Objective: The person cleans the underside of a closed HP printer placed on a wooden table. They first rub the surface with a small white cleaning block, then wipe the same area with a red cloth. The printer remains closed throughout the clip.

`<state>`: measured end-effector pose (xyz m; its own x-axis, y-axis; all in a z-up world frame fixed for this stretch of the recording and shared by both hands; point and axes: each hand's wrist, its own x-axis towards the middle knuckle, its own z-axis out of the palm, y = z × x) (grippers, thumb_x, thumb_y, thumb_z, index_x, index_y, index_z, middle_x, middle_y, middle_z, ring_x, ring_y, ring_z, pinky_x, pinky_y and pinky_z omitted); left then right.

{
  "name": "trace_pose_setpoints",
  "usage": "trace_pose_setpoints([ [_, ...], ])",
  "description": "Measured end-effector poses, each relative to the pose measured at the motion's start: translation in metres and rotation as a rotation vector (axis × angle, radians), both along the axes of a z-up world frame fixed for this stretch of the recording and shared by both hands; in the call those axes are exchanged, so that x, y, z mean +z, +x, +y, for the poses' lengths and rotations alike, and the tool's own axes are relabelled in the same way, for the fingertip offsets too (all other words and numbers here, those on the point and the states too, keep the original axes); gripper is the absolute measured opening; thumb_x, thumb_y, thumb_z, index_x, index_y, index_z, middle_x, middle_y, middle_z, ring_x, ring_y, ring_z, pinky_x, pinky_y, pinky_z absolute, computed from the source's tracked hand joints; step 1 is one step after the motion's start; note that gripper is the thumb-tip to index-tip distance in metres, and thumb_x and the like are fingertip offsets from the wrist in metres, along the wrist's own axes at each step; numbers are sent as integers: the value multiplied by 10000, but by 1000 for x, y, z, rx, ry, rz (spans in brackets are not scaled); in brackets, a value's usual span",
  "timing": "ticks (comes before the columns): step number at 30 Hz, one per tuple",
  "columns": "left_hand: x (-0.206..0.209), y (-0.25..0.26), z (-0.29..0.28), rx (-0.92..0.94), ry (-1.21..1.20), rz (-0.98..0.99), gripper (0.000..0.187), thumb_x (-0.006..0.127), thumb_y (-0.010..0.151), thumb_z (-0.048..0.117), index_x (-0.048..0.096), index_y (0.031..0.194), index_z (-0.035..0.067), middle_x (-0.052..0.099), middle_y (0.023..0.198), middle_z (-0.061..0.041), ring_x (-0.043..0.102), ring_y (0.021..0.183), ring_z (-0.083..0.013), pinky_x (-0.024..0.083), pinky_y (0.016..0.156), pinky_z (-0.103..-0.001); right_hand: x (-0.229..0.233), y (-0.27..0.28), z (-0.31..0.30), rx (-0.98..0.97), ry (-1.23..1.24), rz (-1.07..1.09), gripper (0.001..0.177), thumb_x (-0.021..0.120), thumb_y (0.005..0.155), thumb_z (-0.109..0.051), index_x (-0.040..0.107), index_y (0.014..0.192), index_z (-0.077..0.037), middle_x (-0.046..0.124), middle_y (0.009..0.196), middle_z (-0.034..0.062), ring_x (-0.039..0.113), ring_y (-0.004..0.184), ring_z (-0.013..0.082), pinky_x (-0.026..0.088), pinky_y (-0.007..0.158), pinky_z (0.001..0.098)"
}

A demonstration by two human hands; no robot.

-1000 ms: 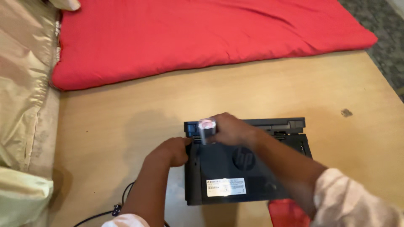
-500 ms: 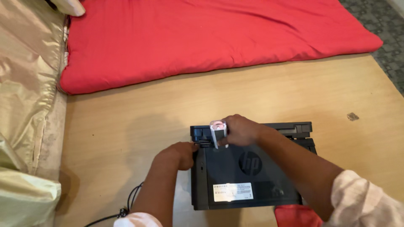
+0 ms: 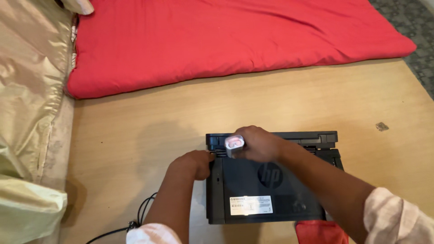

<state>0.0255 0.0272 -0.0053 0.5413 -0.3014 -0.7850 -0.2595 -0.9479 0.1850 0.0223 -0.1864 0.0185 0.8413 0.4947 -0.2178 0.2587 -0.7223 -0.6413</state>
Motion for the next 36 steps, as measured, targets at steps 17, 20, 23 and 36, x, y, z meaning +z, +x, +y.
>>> trace_pose_setpoints([
  [17, 3, -3, -16, -4, 73, 8, 668, 510, 900, 65, 453, 1543, 240, 491, 1561, -58, 512, 1416, -295, 468, 1152, -463, 0, -41, -83, -123, 50, -33, 368, 824, 767, -166, 742, 1121, -109, 783, 1062, 112, 756, 997, 259, 577, 898, 358],
  [20, -5, -9, -25, -28, 70, 21, 671, 514, 910, 79, 390, 1559, 195, 415, 1591, -77, 489, 1430, -305, 460, 1156, -470, 1, -54, -110, -141, 81, -45, 363, 823, 768, -167, 743, 1115, -100, 789, 1059, 109, 763, 997, 256, 579, 896, 358],
  [23, -13, -17, -50, -22, 67, 31, 686, 517, 919, 92, 327, 1576, 151, 339, 1622, -96, 465, 1443, -315, 451, 1161, -476, -1, -62, -138, -217, -8, -31, 353, 819, 769, -164, 750, 1109, -102, 791, 1060, 100, 758, 997, 257, 576, 894, 363],
  [36, -20, -39, -131, -30, 71, 31, 802, 527, 936, 95, 129, 1630, 32, 16, 1739, -123, 309, 1539, -326, 407, 1195, -502, -24, -74, -164, -271, -11, -198, 343, 813, 791, -168, 736, 1116, -91, 758, 1081, 129, 706, 1025, 312, 543, 910, 395],
])
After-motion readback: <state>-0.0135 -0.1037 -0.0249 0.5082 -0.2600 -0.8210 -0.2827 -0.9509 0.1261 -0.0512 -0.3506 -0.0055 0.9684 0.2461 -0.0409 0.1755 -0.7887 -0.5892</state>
